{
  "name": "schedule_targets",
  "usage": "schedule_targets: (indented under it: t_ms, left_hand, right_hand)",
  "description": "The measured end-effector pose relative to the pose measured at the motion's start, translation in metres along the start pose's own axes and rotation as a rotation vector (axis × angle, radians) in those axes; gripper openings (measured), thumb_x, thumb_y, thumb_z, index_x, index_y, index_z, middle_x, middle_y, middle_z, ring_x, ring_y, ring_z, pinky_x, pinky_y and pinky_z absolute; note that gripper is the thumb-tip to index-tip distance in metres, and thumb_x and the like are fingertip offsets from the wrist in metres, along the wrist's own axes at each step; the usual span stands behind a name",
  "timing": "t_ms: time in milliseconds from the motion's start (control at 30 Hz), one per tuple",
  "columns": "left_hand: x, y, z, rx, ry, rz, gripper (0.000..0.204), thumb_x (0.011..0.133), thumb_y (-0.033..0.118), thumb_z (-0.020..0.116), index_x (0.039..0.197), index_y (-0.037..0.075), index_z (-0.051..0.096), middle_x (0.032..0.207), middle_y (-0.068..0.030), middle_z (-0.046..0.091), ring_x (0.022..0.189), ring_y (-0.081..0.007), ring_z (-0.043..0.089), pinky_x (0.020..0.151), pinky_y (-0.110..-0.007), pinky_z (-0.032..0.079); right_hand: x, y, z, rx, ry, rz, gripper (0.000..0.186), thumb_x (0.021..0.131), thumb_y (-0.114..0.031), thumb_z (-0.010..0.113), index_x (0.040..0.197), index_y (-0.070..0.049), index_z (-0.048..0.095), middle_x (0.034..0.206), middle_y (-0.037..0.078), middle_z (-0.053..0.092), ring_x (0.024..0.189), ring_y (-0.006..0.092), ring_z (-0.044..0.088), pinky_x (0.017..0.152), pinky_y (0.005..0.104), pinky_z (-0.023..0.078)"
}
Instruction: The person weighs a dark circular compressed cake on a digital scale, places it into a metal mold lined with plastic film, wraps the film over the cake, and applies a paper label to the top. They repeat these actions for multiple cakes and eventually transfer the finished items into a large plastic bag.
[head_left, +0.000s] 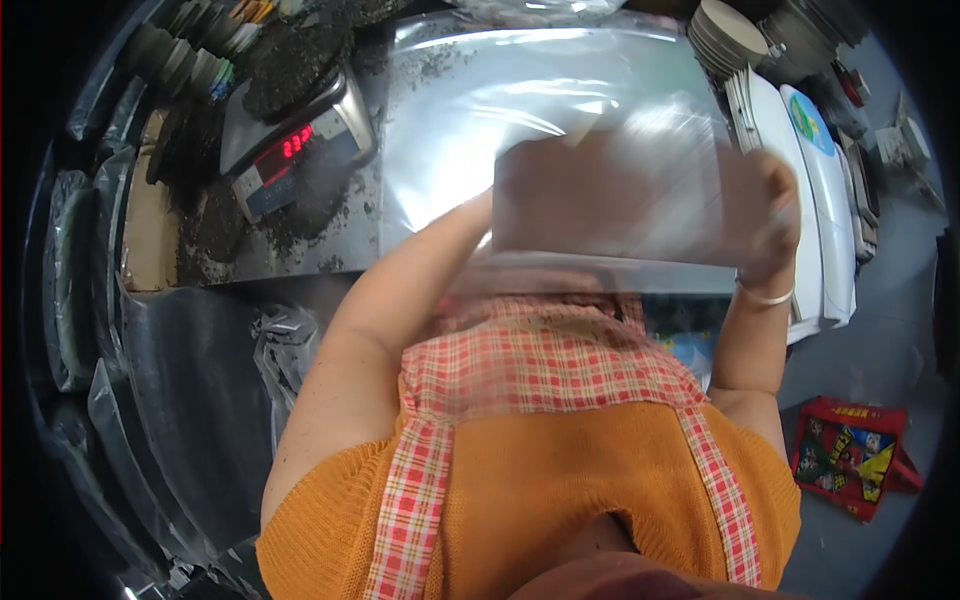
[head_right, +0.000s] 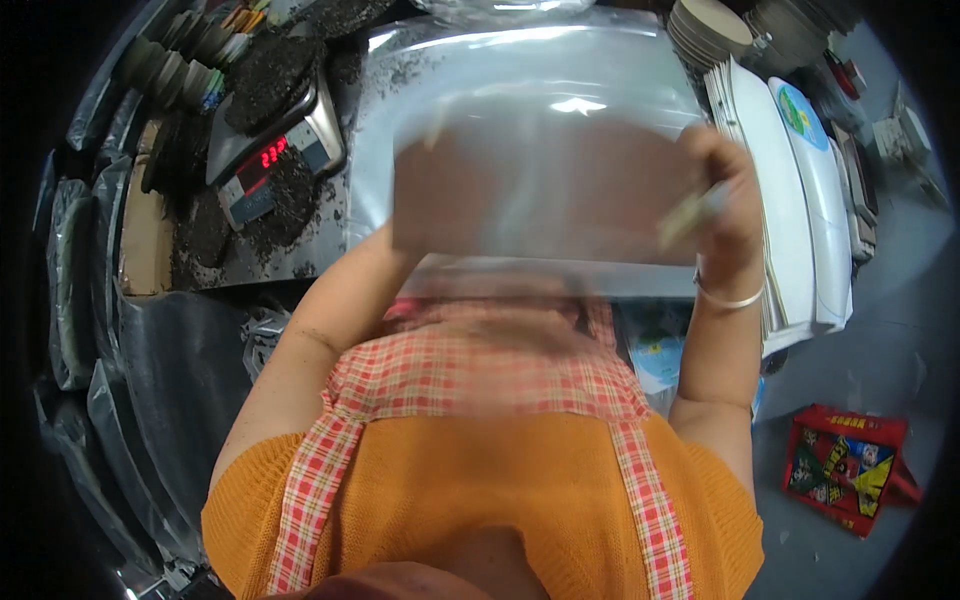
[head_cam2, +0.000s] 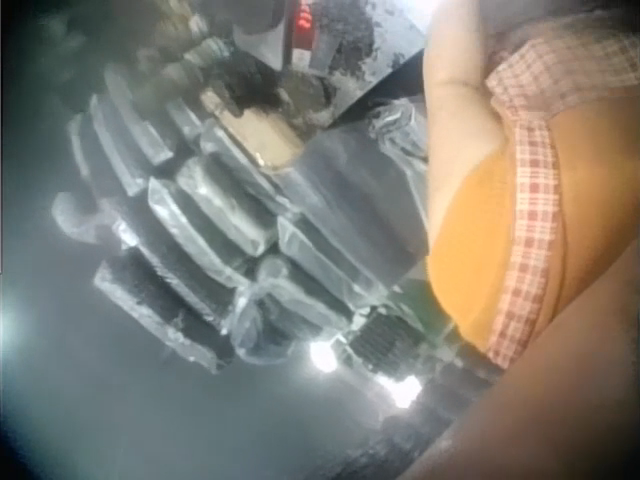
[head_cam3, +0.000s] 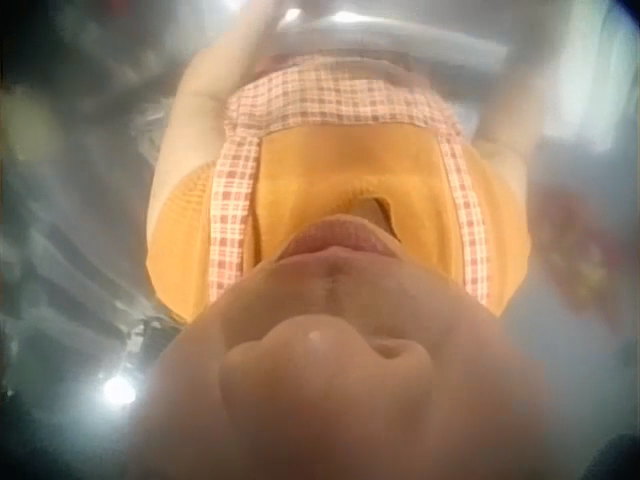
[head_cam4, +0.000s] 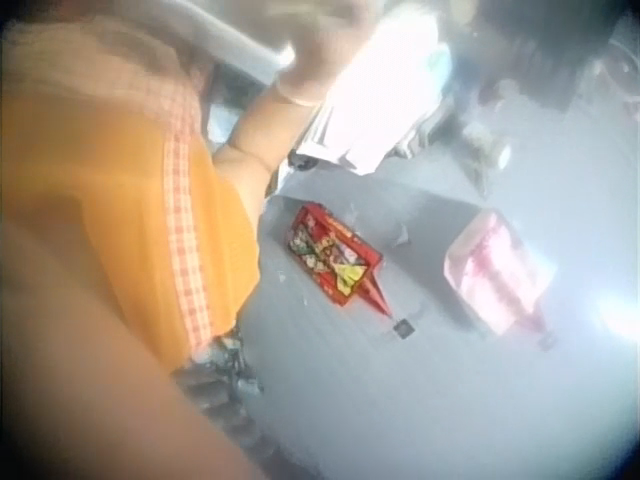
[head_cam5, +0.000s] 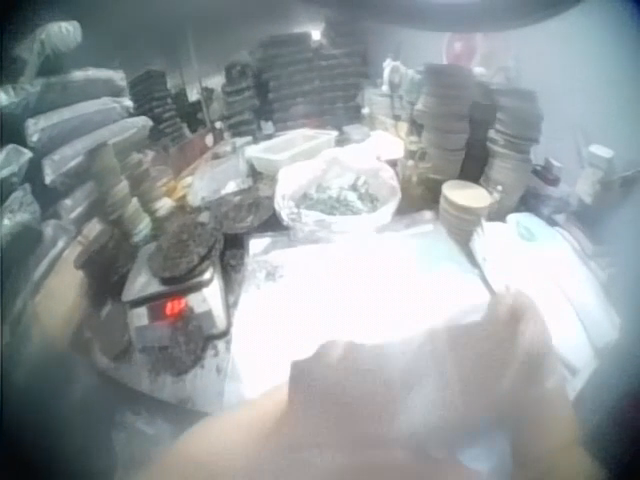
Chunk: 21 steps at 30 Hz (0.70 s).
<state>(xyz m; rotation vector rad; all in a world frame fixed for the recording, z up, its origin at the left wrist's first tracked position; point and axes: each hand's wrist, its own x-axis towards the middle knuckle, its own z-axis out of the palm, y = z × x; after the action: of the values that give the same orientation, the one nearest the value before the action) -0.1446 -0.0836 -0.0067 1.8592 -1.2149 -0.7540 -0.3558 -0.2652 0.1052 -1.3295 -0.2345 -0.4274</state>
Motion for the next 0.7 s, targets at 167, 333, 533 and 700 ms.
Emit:
schedule_targets:
  t_ms: [167, 333, 533, 700]
  left_hand:
    - [-0.019, 0.068, -0.077, -0.113, 0.188, 0.217, 0.020, 0.087, 0.020, 0.051, 0.084, 0.002, 0.062, 0.075, -0.0066, 0.062, 0.067, -0.0160, 0.059, 0.062, -0.027, 0.047]
    - [-0.051, 0.008, 0.004, 0.183, -0.508, 0.059, 0.018, 0.077, 0.019, 0.059, 0.091, 0.009, 0.064, 0.086, -0.0115, 0.062, 0.085, -0.0266, 0.059, 0.077, -0.036, 0.046]
    - [0.098, -0.015, -0.173, 0.215, 0.410, 0.147, 0.024, 0.082, 0.028, 0.062, 0.093, 0.006, 0.065, 0.087, -0.0095, 0.064, 0.081, -0.0186, 0.060, 0.075, -0.029, 0.046]
    - [0.207, -0.138, -0.301, 1.083, 0.747, -0.027, 0.049, 0.077, 0.032, 0.066, 0.120, 0.010, 0.053, 0.115, -0.0157, 0.056, 0.105, -0.0311, 0.055, 0.089, -0.038, 0.043]
  right_hand:
    - [0.016, 0.052, 0.022, -1.214, -0.432, -0.036, 0.021, 0.069, -0.021, 0.072, 0.073, -0.007, 0.057, 0.072, 0.009, 0.057, 0.070, 0.0254, 0.055, 0.070, 0.0351, 0.043]
    - [-0.017, 0.136, -0.170, -1.217, 0.468, 0.080, 0.040, 0.074, 0.000, 0.059, 0.114, -0.004, 0.054, 0.119, 0.014, 0.053, 0.111, 0.0293, 0.050, 0.094, 0.0357, 0.042]
    - [0.095, 0.048, -0.312, -1.933, 0.427, -0.001, 0.040, 0.085, -0.023, 0.057, 0.121, -0.009, 0.051, 0.123, 0.013, 0.052, 0.113, 0.0273, 0.050, 0.094, 0.0336, 0.040]
    - [0.145, 0.096, -0.365, -2.097, 0.455, 0.349, 0.037, 0.084, -0.024, 0.058, 0.120, -0.013, 0.054, 0.122, 0.012, 0.053, 0.111, 0.0286, 0.051, 0.090, 0.0351, 0.042]
